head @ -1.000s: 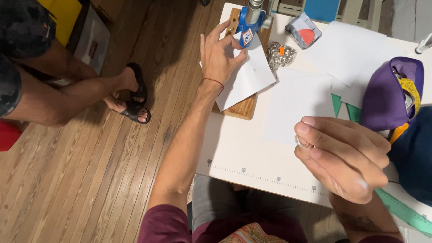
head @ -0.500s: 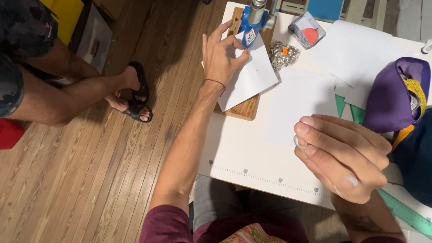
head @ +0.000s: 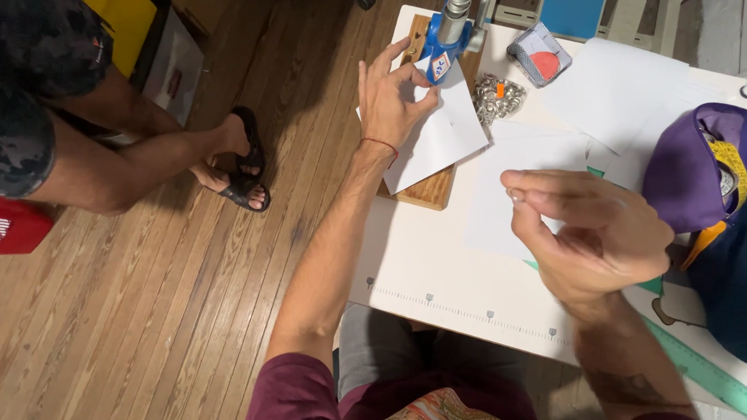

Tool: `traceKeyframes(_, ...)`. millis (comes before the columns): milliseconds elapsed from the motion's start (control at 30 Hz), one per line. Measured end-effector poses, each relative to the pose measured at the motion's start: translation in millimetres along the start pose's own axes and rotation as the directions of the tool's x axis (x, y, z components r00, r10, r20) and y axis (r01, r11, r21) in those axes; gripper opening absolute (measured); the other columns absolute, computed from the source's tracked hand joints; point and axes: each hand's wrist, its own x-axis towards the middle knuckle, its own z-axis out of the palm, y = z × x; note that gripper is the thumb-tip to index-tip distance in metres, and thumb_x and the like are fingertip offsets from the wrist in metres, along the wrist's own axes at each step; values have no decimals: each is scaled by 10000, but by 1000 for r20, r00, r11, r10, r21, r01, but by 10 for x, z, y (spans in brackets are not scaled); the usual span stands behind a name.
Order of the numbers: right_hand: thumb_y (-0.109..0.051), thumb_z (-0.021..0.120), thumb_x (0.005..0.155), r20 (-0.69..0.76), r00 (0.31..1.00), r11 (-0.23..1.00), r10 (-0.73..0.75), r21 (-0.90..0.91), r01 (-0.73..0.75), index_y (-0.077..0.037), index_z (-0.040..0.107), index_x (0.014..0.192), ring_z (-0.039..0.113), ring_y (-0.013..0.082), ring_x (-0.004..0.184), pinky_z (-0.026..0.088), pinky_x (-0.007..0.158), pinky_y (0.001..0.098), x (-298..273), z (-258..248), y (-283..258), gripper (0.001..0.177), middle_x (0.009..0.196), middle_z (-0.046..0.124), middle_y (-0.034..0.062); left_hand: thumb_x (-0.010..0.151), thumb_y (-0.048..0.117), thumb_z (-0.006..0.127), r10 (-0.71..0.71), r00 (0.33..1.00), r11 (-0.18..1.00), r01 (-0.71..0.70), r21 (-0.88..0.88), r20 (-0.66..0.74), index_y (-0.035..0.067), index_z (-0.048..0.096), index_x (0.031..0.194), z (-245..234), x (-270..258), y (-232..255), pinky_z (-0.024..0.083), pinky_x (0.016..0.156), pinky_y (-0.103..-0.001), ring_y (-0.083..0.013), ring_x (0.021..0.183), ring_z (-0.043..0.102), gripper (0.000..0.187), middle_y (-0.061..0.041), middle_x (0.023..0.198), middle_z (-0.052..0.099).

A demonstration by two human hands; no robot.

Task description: Marking measurements and punching holes in material using a ruler, pencil, and hand press

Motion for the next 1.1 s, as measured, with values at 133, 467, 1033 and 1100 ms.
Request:
traceKeyframes(133,295,943,972,-35,997,993,-64,-101,60,59,744,936,897,423,895,718,703,457,-41,102,-21,311,1016,855,299,869,283,973,-14,1000,1000,14,-25,1,261,770,862,-6,-17,15,161,1422,-780,-273,1560,647,205,5,1669,651)
traceKeyframes(467,224,848,1071,122,985,985,120,-138,-103,78,814,1125,858,382,1220,711,889,414,-236,608,1448,160,1250,865,269,851,275,964,-7,1000,1000,7,-2,12,243,788,855,-115,-22,156,152,1425,-769,-318,1574,634,179,-9,1662,666)
traceKeyframes(1033,90,916,1149,281,942,940,-185,-228,253,55,878,1107,783,359,1003,633,867,432,-257,1247,2081,66,1062,853,140,938,361,910,-18,993,996,28,-87,117,292,927,984,-276,-21,126,110,1405,-838,-285,1677,501,84,3,1726,588)
traceKeyframes(1100,105,935,1139,282,944,953,-169,-198,230,61,890,1130,771,362,1006,634,865,426,-287,1255,2111,63,1058,848,151,990,381,896,-12,993,993,26,-117,120,305,935,1004,-257,-2,63,128,1384,-857,-280,1666,522,86,-7,1723,593)
